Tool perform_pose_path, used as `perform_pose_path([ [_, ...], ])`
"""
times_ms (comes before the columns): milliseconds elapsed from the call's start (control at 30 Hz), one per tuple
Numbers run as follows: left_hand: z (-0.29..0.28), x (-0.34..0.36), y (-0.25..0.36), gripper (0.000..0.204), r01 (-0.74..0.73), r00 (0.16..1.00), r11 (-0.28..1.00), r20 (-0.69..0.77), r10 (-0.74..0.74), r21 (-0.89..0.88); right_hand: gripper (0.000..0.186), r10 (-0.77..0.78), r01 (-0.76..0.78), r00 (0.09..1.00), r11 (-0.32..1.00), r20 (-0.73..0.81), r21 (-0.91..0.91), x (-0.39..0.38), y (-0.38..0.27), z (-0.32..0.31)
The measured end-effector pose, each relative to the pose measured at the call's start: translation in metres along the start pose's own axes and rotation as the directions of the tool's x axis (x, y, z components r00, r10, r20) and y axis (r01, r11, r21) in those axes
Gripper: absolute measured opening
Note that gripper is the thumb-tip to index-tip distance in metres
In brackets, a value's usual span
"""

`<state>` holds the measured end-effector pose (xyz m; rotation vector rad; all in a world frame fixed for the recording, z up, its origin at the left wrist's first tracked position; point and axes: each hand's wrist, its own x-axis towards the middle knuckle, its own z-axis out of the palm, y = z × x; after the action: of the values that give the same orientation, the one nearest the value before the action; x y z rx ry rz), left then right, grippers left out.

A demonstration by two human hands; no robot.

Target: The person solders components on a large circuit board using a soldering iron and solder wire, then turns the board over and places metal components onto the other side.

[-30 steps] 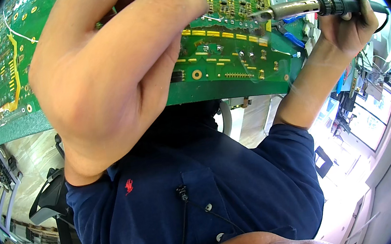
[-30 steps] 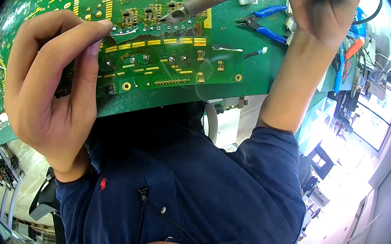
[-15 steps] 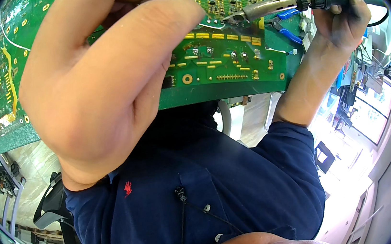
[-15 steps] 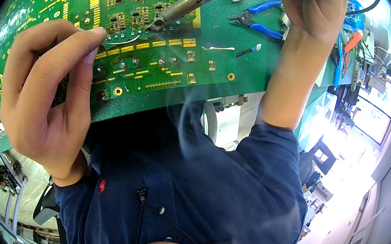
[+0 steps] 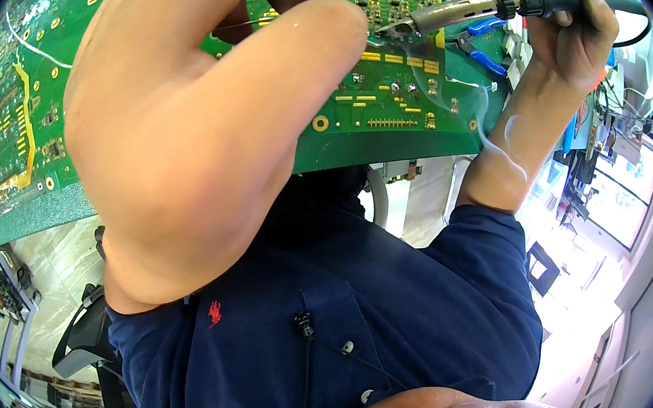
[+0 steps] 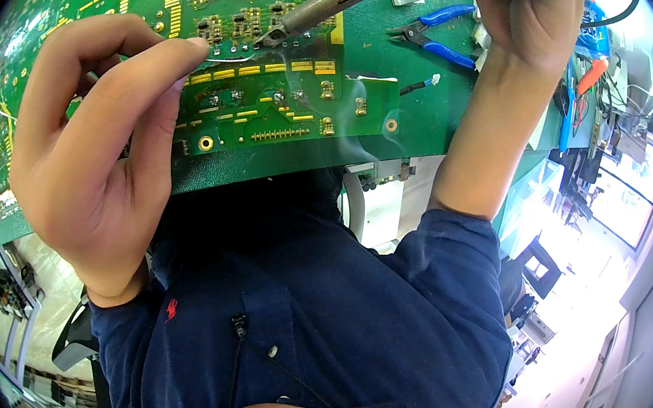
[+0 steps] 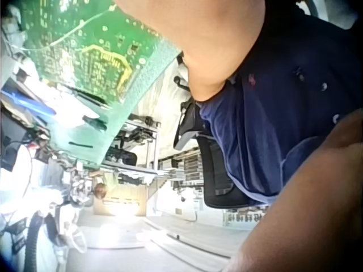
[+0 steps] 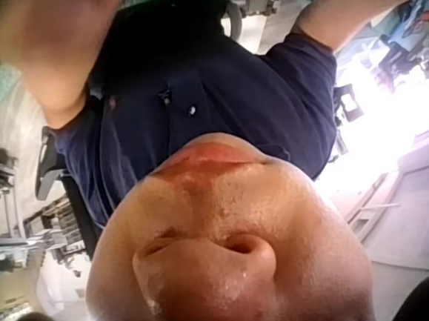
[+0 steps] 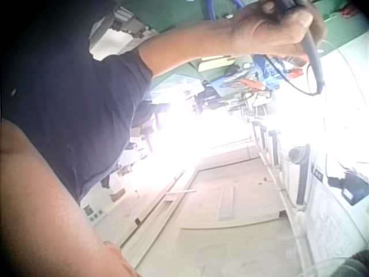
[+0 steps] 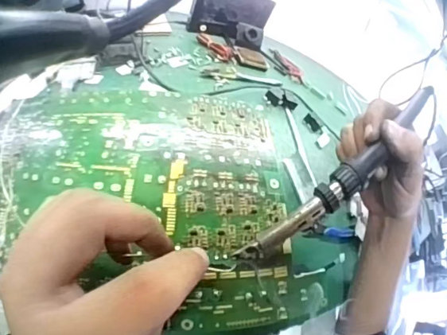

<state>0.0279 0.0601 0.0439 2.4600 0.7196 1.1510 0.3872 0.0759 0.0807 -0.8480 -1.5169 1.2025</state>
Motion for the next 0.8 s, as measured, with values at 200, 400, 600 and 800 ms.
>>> perform_pose_path([
  [200,0.003,-0.001,-0.01,0.023,-0.06,0.997,0.998,-0.05,0.061,0.019,0.028,-0.013,0.012,1.0,0.999,-0.003,-0.03,0.002,0.001,0.003],
  [400,0.012,-0.006,-0.008,0.023,-0.066,0.984,0.998,-0.162,0.068,0.02,0.024,-0.053,0.052,0.996,0.999,-0.07,-0.009,0.001,0.005,0.031],
  [600,0.002,-0.005,0.004,0.025,-0.016,0.987,0.999,-0.162,0.021,0.031,0.028,-0.025,0.006,0.981,0.995,-0.191,-0.097,0.001,0.008,0.037],
  [800,0.006,-0.001,0.013,0.02,-0.042,0.968,0.995,-0.244,0.063,0.09,0.02,0.04,-0.064,0.966,0.994,-0.256,-0.087,-0.002,-0.003,0.042],
])
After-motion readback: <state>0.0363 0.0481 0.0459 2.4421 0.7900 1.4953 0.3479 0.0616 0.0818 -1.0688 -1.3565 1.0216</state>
